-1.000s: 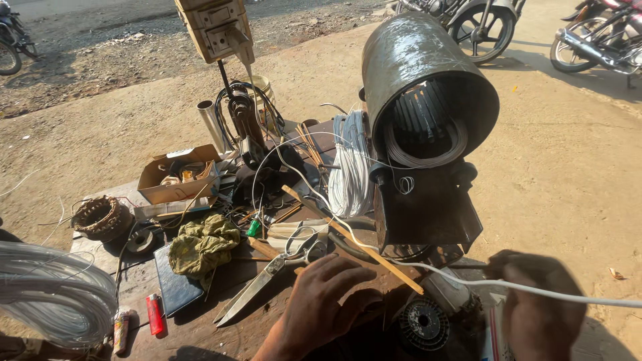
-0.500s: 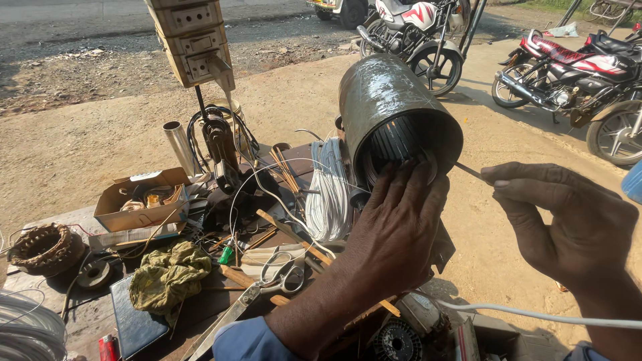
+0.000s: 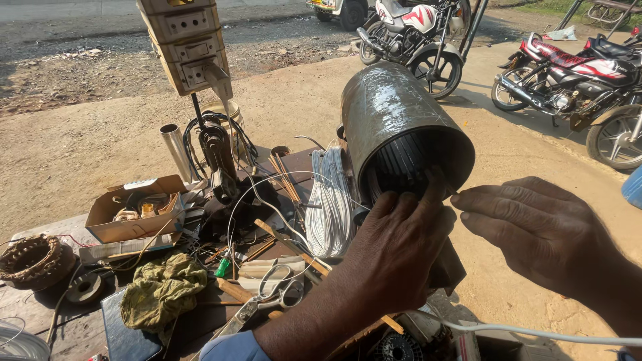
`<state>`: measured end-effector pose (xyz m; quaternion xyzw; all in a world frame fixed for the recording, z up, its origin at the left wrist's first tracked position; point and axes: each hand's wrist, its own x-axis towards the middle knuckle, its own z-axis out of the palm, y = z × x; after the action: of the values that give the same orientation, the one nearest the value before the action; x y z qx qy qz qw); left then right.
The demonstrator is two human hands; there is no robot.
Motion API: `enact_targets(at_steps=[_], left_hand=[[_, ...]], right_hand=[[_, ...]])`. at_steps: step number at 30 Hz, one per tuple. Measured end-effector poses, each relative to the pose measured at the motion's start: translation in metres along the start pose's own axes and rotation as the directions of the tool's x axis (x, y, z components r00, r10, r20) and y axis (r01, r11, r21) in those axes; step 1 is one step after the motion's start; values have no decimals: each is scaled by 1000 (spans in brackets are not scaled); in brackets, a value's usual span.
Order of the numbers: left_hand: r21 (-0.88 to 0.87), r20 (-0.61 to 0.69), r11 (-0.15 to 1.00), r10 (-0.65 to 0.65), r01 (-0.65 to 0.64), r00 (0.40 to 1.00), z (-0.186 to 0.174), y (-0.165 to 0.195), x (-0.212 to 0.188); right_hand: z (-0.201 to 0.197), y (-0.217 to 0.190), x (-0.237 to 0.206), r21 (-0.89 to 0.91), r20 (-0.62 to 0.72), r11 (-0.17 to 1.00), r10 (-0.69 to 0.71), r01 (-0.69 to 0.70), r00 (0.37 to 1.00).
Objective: The person winds a length of thin wire around a cylindrical metal core mounted on a workbench. They use both hands to guide and pack the wire into tight, even layers, occasionally using pliers to adjust or secure the wire. The process is repeated with multiple lengths of wire.
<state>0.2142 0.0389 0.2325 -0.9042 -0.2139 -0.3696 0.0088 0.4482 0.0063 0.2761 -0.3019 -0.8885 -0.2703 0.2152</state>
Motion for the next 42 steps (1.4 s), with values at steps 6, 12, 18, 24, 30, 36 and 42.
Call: enact_targets(at_steps=[6,12,18,24,30,36,42], left_hand=[[-81,38,996,-41,44,998,3,-2,-1],[-44,0,999,-31,31,1000,4,-3,-2],[-32,6,998,-50,50,999,3,-2,-2],[-75,-26,996,-49,47,998,4,-2,-2],[-62,-44,996,-68,66,997,11,-3,-4],[-92,-29,992,-87,84,996,13,-1,-5],[-12,-80,998,-54,54,995,9,1,-6]], right_hand=[[6,11,5,-81,46,996,-40,44,998],[1,7,2,-14,13,999,31,-31,999],[7,16,4,-21,45,998,54,-53,998],[13,22,8,-86,128,996,42,-31,991],[17,29,18,-207,250,978,36,17,968],[21,26,32,-296,225,955,57,13,973],[19,-8,18,184,-138,863,496,-470,857]])
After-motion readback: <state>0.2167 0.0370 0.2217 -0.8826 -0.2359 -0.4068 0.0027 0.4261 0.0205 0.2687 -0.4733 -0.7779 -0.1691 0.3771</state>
